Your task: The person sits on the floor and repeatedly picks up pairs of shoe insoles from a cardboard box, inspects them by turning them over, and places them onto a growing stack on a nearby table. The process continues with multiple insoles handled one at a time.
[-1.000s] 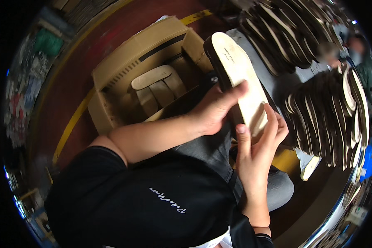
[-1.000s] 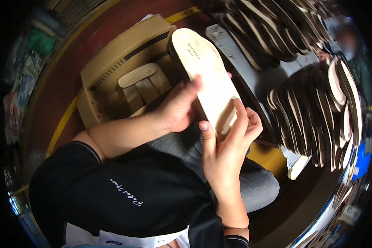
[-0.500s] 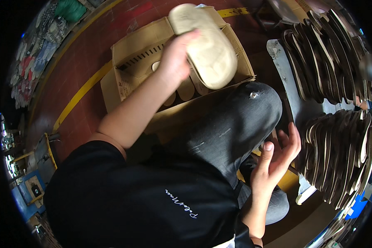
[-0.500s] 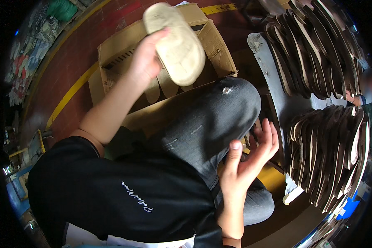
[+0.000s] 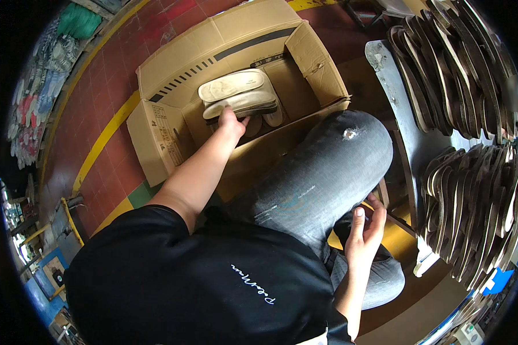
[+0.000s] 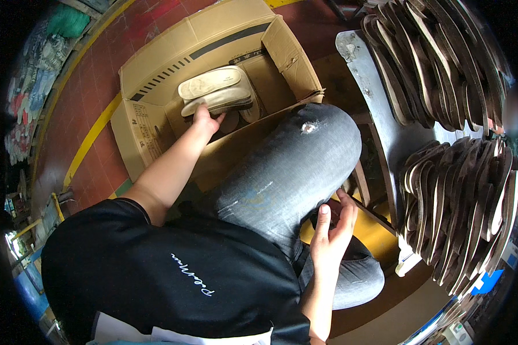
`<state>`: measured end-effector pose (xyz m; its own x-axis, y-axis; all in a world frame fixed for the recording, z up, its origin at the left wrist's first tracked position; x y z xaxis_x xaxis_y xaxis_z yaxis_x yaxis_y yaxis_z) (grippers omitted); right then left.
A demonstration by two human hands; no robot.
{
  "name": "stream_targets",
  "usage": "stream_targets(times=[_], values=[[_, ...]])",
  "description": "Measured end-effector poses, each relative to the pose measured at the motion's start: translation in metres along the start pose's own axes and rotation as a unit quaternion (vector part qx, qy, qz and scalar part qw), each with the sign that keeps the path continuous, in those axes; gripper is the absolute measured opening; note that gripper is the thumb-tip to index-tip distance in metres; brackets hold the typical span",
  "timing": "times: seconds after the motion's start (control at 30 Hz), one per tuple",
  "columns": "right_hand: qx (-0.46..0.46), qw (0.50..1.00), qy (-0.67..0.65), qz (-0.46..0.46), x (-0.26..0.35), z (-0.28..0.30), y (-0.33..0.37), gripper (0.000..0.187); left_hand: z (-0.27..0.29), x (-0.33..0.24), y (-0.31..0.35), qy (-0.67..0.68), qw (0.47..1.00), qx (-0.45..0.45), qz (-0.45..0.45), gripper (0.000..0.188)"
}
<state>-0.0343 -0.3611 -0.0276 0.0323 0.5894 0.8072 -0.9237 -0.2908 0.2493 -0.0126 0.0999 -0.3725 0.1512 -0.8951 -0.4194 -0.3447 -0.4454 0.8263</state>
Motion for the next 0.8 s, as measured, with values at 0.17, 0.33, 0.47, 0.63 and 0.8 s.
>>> stream_targets(times=[0.17,0.33,0.47,0.63,0.8], values=[[0.001,0.999,-0.047,-0.024,-0.009,-0.004,-0.011,0.049,-0.014,-0.006,0.001,0.049,0.997,-0.025,-0.045,0.045],[0.002,0.998,-0.040,-0.038,-0.004,-0.003,-0.015,0.045,-0.006,0.005,-0.006,0.016,0.996,-0.045,-0.077,0.048],[-0.016,1.000,-0.005,-0.021,-0.025,-0.002,-0.012,0.047,0.014,0.020,-0.026,0.001,0.997,-0.064,-0.041,0.052],[0.002,0.998,-0.038,-0.048,-0.025,-0.004,-0.016,0.051,0.024,0.025,-0.037,0.022,0.999,-0.031,-0.003,0.051],[-0.007,0.998,-0.051,-0.023,-0.025,-0.008,-0.016,0.055,0.000,0.012,-0.042,0.063,0.997,-0.016,-0.049,0.047]])
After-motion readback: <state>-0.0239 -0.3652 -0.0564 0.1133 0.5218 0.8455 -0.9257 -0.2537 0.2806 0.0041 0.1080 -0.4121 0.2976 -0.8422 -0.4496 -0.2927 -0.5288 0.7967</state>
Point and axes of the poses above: each hand's wrist, its own y-axis away from the middle knuckle, its own z-axis out of the back of the hand, x = y × z, the point moved 5 cm from there along -y, towards the middle knuckle, and after that the axes turned 13 degrees about x, right-handed, at the moved point
